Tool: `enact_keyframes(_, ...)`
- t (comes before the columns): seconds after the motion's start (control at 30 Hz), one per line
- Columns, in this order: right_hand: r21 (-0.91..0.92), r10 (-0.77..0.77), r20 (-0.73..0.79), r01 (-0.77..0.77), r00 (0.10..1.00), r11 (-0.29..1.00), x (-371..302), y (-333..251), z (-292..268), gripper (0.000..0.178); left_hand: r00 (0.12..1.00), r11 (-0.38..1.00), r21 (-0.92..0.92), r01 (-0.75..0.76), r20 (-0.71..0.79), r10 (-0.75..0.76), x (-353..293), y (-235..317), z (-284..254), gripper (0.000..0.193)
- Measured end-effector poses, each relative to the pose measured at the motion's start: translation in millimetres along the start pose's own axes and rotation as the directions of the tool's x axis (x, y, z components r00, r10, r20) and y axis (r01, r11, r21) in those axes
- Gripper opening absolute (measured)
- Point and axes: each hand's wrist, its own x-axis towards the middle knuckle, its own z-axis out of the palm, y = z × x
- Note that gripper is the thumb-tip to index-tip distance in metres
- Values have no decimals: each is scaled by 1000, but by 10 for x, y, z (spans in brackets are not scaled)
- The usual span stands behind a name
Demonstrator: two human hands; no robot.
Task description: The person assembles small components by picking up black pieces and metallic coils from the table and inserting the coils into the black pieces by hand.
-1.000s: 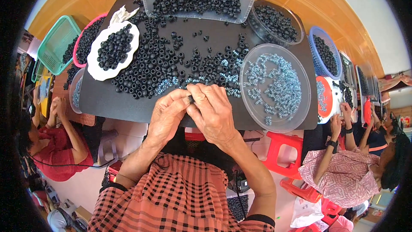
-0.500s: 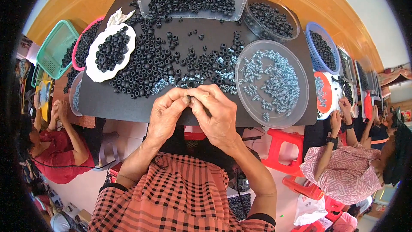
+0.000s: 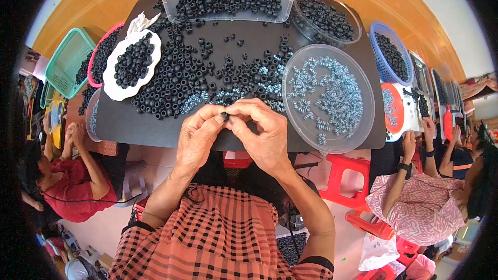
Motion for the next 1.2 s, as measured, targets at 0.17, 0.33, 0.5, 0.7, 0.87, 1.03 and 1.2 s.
enact_keyframes(0.17,-61,-14,-48,11,999,998,-1,-3,5,19,1000,1000,23,8,-13,-8,-11,-1,3,15)
enact_keyframes(0.33,-151,-59,30,63,998,986,-7,4,-27,17,1000,1000,28,0,-11,1,-17,1,25,14)
enact_keyframes(0.5,-180,-74,18,76,997,981,2,-10,-21,17,999,972,233,-38,-15,43,-42,16,40,14)
enact_keyframes(0.7,-108,-21,-4,21,1000,994,-42,83,-13,24,998,985,162,-62,-12,65,-39,-6,59,15)
enact_keyframes(0.87,-323,-186,24,184,982,928,-27,44,48,36,999,999,48,15,-52,-13,-27,-22,22,17)
enact_keyframes(1.03,-460,-287,-2,254,958,851,-29,32,135,38,999,988,-154,31,-9,-33,-14,-8,31,19)
enact_keyframes(1.2,-579,-389,-15,309,921,755,-10,49,206,39,998,972,-228,50,-29,-58,-13,0,26,19)
